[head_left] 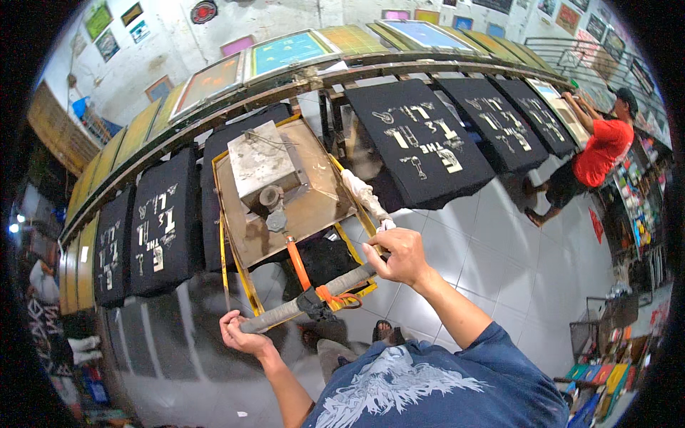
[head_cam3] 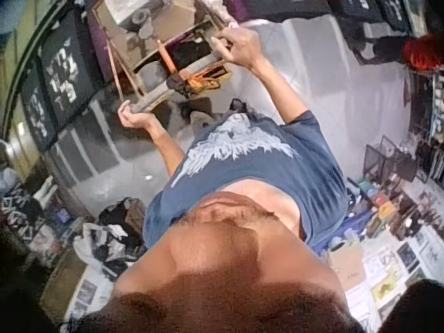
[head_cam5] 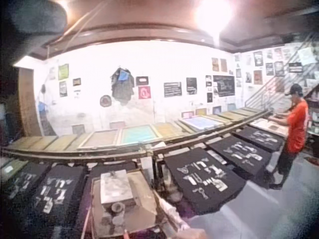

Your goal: The person operates a manual screen-printing machine by pulling a frame across a row of black t-shirts and using a heat tool to cure the ink between layers.

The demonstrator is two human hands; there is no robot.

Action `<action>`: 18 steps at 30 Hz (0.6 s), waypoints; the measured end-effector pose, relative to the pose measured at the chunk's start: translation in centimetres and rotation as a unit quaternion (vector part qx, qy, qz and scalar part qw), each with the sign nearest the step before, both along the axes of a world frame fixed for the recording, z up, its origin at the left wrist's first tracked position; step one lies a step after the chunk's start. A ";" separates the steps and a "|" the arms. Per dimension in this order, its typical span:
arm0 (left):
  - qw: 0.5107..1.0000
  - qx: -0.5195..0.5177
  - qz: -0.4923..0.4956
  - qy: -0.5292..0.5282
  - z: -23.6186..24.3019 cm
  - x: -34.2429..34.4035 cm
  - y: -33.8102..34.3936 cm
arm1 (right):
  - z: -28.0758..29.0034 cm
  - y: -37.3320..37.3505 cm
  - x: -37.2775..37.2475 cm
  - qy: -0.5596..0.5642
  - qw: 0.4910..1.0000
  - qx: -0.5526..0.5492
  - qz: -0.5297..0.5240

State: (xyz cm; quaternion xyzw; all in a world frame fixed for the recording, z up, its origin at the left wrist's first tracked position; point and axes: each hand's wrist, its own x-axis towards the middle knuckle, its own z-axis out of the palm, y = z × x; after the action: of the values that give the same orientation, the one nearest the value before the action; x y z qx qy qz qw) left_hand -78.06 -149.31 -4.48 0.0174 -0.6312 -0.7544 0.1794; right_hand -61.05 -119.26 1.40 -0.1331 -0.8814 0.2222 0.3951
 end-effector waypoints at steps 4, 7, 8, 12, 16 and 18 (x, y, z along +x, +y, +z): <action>1.000 0.017 -0.004 0.006 -0.6 -2.3 -3.8 | 0.0 -4.7 -0.4 0.020 0.999 0.017 -0.020; 0.997 0.034 -0.063 -0.016 -0.8 -4.4 -6.7 | -0.2 -9.0 0.0 0.016 0.999 -0.012 -0.039; 0.996 0.032 -0.085 -0.014 -0.8 -5.2 -7.8 | -0.5 -10.5 0.1 0.022 0.999 -0.002 -0.048; 0.990 0.051 -0.130 -0.025 -1.0 -8.7 -13.0 | -0.1 -18.3 -1.2 0.031 0.995 0.022 -0.094; 0.981 0.048 -0.176 -0.063 -1.5 -13.1 -18.8 | -0.5 -26.6 -2.9 -0.006 0.991 0.011 -0.137; 0.977 0.024 -0.203 -0.059 -1.0 -14.0 -20.9 | 0.0 -29.6 -3.1 -0.039 0.988 0.004 -0.149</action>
State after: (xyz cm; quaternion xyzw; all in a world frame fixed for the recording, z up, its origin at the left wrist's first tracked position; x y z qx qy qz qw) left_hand -92.06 -170.17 -5.52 -0.0621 -0.6130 -0.7875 -0.0157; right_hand -64.12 -148.91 1.43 -0.2699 -0.8674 0.1520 0.3895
